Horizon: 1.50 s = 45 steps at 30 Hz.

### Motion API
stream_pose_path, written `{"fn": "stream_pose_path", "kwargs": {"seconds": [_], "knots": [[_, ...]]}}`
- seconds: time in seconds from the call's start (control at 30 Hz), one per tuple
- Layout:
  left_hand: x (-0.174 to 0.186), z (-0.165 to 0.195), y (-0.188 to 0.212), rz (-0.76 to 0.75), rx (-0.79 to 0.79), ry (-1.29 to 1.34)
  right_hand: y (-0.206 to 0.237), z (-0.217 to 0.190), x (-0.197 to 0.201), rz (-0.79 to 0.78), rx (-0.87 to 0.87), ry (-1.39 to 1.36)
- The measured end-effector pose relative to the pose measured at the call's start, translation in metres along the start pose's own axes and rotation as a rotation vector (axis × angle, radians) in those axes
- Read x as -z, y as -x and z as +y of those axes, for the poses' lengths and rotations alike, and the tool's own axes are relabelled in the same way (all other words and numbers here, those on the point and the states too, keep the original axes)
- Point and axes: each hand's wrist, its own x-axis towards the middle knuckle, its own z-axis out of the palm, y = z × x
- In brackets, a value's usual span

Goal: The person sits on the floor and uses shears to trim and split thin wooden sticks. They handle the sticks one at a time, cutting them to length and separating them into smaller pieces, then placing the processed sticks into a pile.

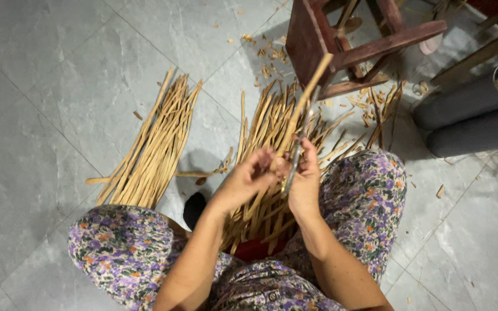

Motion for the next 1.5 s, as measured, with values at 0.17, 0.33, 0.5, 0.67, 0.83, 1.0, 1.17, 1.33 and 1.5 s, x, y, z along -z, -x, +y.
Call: {"fn": "stream_pose_path", "kwargs": {"seconds": [0.17, 0.33, 0.5, 0.67, 0.83, 1.0, 1.17, 1.33, 1.5], "knots": [[0.001, 0.026, 0.001, 0.231, -0.244, 0.065, 0.014, 0.017, -0.005, -0.141, -0.045, 0.094], [-0.005, 0.034, 0.002, 0.437, -0.258, 0.019, 0.017, 0.023, -0.009, -0.264, 0.068, 0.188], [0.003, 0.036, 0.004, 0.502, -0.198, -0.012, 0.012, 0.004, -0.007, -0.173, 0.047, 0.235], [0.004, 0.036, 0.011, 0.421, -0.177, 0.010, 0.005, -0.022, -0.004, -0.258, 0.132, 0.146], [-0.002, 0.036, 0.015, 0.305, -0.154, -0.057, 0.009, -0.040, 0.000, -0.283, 0.191, 0.157], [-0.010, 0.037, 0.015, 0.221, -0.127, 0.025, 0.010, -0.045, 0.003, -0.254, 0.233, 0.219], [-0.013, 0.040, 0.018, 0.189, -0.124, -0.033, 0.011, -0.044, 0.007, -0.250, 0.218, 0.164], [-0.016, 0.046, 0.019, 0.153, -0.095, -0.009, 0.011, -0.039, 0.010, -0.227, 0.233, 0.186], [-0.021, 0.048, 0.020, 0.098, -0.129, -0.045, 0.011, -0.035, 0.009, -0.161, 0.318, 0.246]]}}
